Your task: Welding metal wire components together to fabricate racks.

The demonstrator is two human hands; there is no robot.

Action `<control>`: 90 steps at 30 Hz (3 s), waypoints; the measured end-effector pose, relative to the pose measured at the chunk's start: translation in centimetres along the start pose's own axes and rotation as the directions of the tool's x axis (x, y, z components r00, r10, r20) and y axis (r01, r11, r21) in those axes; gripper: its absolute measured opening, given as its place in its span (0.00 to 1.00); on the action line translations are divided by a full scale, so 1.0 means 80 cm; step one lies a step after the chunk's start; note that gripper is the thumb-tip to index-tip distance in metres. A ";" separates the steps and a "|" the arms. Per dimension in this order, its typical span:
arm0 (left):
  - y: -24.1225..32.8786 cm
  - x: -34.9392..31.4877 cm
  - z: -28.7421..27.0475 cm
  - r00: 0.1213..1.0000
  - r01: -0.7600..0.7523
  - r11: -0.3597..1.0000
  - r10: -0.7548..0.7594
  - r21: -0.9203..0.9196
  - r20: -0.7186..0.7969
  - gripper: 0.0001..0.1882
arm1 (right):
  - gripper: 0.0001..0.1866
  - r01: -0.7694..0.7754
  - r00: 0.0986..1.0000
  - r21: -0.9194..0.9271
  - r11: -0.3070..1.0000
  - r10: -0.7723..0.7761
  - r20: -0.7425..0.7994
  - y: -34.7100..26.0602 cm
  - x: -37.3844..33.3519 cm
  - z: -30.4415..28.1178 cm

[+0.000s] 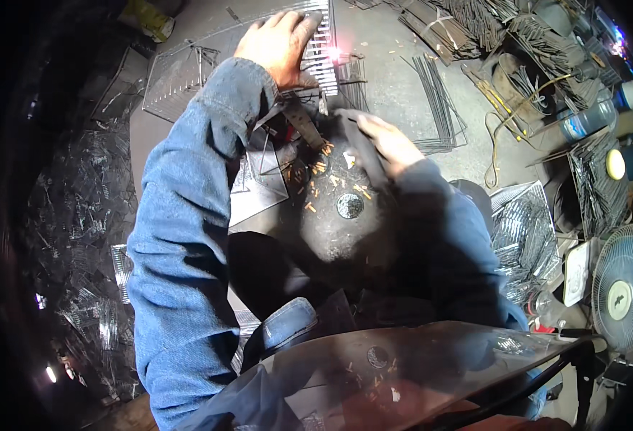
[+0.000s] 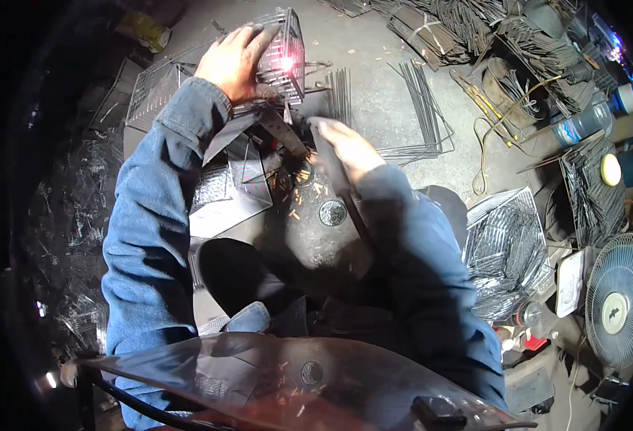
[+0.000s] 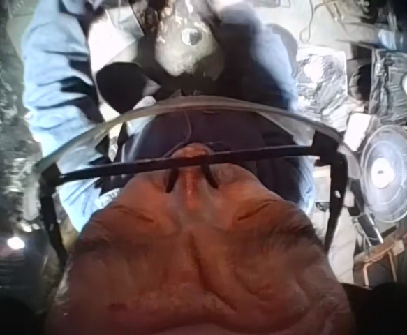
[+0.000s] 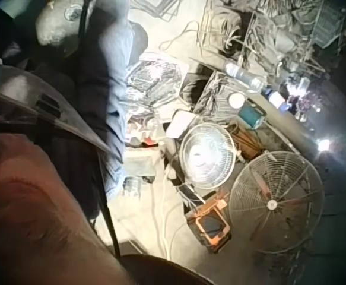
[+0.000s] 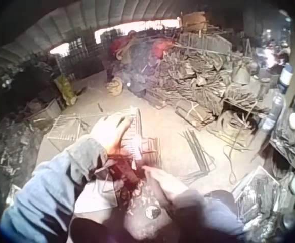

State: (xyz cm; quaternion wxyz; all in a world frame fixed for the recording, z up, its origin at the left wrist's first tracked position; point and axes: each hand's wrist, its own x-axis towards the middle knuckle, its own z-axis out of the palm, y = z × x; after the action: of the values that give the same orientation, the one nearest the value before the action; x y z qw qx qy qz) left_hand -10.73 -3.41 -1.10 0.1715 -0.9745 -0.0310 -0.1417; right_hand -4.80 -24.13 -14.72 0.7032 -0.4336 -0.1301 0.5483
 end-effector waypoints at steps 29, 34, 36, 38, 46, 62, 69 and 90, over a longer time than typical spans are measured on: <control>0.026 0.054 -0.011 0.972 0.122 0.982 -0.148 0.145 0.182 0.38 | 0.21 0.109 0.948 -0.163 0.981 -0.151 -0.279 -0.019 0.043 -0.011; 0.019 0.056 -0.013 0.957 0.156 0.966 -0.200 0.207 0.211 0.39 | 0.08 -0.114 0.988 -0.349 0.930 0.071 -0.136 -0.044 -0.048 -0.043; 0.016 0.060 -0.012 0.951 0.162 0.961 -0.212 0.222 0.225 0.39 | 0.09 -0.027 0.991 -0.203 0.979 0.000 -0.133 -0.033 -0.080 -0.036; 0.030 0.072 -0.056 0.900 0.229 0.970 -0.243 0.082 0.362 0.30 | 0.09 0.114 0.974 -0.127 0.985 -0.136 -0.180 -0.024 -0.089 -0.037; 0.023 0.074 -0.012 0.934 0.183 0.954 -0.244 0.237 0.260 0.39 | 0.12 0.061 0.980 -0.099 0.993 -0.078 -0.181 -0.018 -0.082 -0.022; -0.003 0.084 0.018 0.926 0.183 0.920 -0.280 0.348 0.253 0.26 | 0.12 0.159 0.959 -0.013 0.987 -0.157 -0.236 -0.023 -0.081 -0.002; 0.015 0.081 -0.004 0.911 0.204 0.931 -0.294 0.302 0.290 0.34 | 0.15 0.152 0.970 -0.106 0.983 -0.169 -0.177 -0.015 -0.077 -0.002; -0.214 -0.041 0.002 0.893 0.440 0.837 -0.368 -0.326 0.260 0.26 | 0.21 0.160 0.949 -0.987 -0.004 -0.275 0.155 0.094 -0.216 -0.009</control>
State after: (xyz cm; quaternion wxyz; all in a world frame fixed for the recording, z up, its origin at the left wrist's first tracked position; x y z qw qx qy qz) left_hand -15.73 12.67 3.41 -0.0560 -0.9689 -0.2249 -0.0862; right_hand -15.56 -39.55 -15.76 0.2855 -0.7946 -0.5083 0.1694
